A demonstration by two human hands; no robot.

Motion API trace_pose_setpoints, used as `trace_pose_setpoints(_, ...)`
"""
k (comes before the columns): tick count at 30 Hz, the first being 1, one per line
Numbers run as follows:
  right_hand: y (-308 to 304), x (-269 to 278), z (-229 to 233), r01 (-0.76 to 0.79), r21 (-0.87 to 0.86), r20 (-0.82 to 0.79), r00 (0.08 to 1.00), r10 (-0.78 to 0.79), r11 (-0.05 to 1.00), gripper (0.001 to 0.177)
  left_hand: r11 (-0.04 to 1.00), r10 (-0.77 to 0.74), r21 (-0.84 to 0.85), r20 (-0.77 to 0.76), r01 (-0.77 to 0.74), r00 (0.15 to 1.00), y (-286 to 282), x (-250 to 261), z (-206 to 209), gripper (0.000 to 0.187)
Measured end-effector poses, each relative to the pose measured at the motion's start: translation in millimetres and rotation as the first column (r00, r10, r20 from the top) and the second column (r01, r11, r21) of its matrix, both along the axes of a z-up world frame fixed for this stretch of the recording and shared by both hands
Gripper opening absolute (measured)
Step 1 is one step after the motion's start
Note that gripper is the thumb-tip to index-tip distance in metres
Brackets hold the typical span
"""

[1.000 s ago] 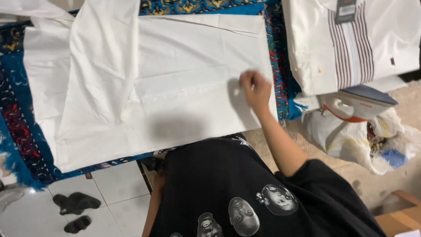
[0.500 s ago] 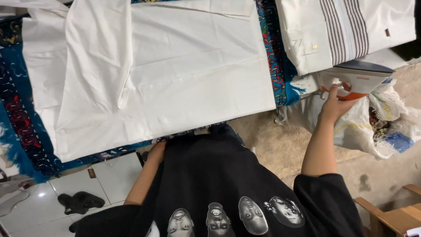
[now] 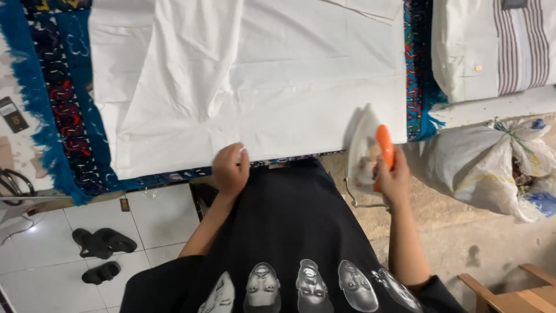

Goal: The person takes a white garment from a basket, spreads it flat on a table, applies spray, and irons the fabric.

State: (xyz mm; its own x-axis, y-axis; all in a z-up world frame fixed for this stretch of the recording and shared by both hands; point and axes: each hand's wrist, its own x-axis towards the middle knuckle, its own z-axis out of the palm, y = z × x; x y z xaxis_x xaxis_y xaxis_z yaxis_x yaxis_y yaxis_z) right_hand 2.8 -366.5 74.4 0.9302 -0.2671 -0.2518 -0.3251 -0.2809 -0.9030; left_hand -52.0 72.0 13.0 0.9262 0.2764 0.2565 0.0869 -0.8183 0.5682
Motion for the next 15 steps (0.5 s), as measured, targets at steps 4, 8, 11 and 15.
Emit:
trace_pose_setpoints(4, 139, 15, 25, -0.376, -0.175, -0.138, 0.924, 0.355, 0.91, 0.05, 0.982, -0.191, 0.02, 0.091, 0.19, 0.977, -8, 43, 2, 0.027)
trace_pose_setpoints(8, 214, 24, 25, -0.592, -0.378, -0.213, 0.804, 0.555, 0.712, 0.058, 0.966, -0.244, 0.049, -0.13, 0.252, 0.961, -6, 62, -12, 0.048)
trace_pose_setpoints(11, 239, 41, 22, -0.61, -0.4, -0.29, 0.792, 0.537, 0.684, 0.057, 0.952, -0.233, 0.119, -0.321, 0.283, 0.918, 4, 63, -13, 0.051)
trace_pose_setpoints(15, 271, 59, 35, -0.619, -0.446, -0.306, 0.784, 0.54, 0.647, 0.058, 0.946, -0.242, 0.139, -0.304, 0.294, 0.922, 7, 62, -22, 0.053)
